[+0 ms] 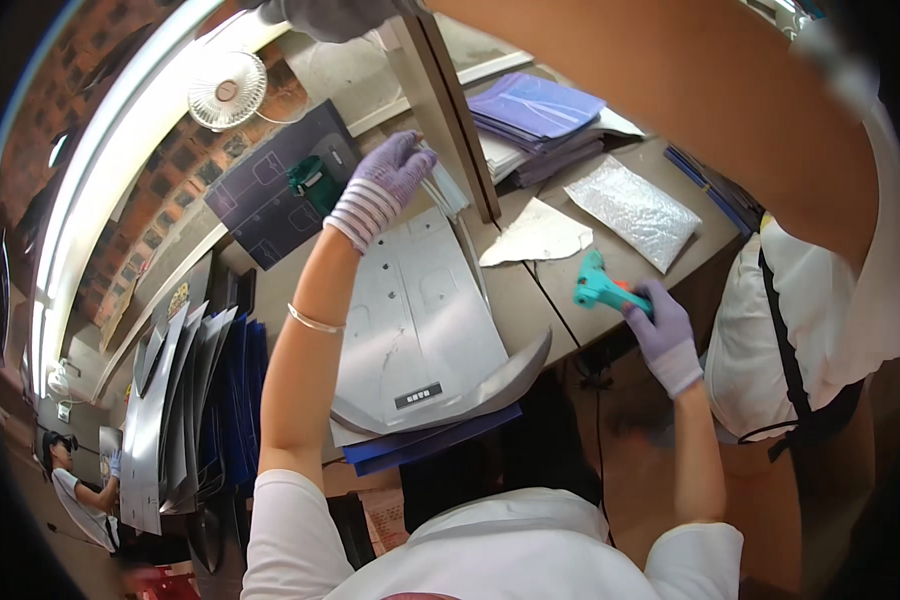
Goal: The person uses a hot glue gun to attach a grey fabric piece to a grey shirt-shaped template on a workbench. They repeatedly apply glue to the template and press the fabric into place, smoothing it with gloved hands. The person also handles a piece of cardboard, applying glue to it and placing it on the template.
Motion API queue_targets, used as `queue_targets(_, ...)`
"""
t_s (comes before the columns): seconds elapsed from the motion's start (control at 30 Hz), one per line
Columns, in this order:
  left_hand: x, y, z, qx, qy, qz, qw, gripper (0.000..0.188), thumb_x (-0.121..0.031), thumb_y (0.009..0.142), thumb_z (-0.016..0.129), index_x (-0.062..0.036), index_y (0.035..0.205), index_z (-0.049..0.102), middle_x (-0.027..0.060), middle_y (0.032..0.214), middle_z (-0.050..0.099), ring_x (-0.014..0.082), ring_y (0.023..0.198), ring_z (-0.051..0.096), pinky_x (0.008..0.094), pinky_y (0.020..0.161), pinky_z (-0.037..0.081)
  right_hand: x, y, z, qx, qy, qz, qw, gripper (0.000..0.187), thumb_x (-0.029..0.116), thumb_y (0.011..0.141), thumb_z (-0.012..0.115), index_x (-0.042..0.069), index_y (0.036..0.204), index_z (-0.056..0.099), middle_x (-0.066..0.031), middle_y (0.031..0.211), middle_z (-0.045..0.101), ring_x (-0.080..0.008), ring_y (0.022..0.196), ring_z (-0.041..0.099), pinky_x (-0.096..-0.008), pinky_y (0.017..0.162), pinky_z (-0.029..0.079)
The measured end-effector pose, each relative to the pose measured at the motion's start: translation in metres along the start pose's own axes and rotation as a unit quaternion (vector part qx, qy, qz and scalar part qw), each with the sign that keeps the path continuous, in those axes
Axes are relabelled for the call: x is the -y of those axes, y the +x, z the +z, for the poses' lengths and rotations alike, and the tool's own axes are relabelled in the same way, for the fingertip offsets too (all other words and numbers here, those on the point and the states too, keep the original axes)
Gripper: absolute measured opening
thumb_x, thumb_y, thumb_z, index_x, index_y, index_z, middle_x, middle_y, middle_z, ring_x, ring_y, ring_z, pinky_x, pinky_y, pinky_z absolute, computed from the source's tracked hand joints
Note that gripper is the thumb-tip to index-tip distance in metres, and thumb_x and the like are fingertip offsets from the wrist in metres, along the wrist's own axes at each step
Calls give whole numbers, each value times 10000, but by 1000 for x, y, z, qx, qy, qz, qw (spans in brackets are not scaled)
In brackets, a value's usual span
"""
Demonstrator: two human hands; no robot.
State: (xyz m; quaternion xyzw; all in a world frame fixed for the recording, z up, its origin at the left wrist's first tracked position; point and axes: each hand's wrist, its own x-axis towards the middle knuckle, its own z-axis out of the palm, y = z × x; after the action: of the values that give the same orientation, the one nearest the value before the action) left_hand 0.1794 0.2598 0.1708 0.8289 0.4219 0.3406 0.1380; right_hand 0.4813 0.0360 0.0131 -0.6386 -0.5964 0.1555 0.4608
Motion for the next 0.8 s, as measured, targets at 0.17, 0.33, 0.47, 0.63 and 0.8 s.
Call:
queue_targets(0.17,24,11,-4,-2,-29,26,999,435,-310,924,618,41,1178,590,201,999,689,291,913,665,353,839,514,-28,46,32,2,-117,-40,992,257,159,846,653,55,1067,574,-160,1014,632,-357,933,604,-416,802,484)
queue_targets(0.33,26,-19,-7,89,-109,-41,989,350,-202,981,567,44,1229,587,57,1047,688,129,957,605,253,868,481,-59,58,48,1,-184,-85,979,305,146,785,714,75,1053,586,-125,1009,644,-324,975,598,-425,866,479)
queue_targets(0.47,19,-59,-15,113,-158,-63,979,304,-203,983,574,8,1194,633,33,1045,676,84,912,570,231,849,465,-61,67,34,87,-236,-19,968,343,164,766,734,83,1064,584,-109,994,653,-319,981,601,-412,886,477)
queue_targets(0.63,6,-98,-17,120,-179,-47,975,285,-174,959,608,5,1178,645,61,962,678,118,881,600,255,814,484,-54,61,33,103,-323,-46,940,341,190,766,730,82,1057,588,-115,951,654,-341,917,610,-415,853,489)
queue_targets(0.8,-3,-136,-8,129,-224,-111,960,289,-176,945,629,-4,1176,651,47,851,664,95,779,586,245,723,494,-48,60,17,59,-45,12,997,266,157,890,657,6,1099,593,-124,842,624,-238,745,624,-326,717,503)
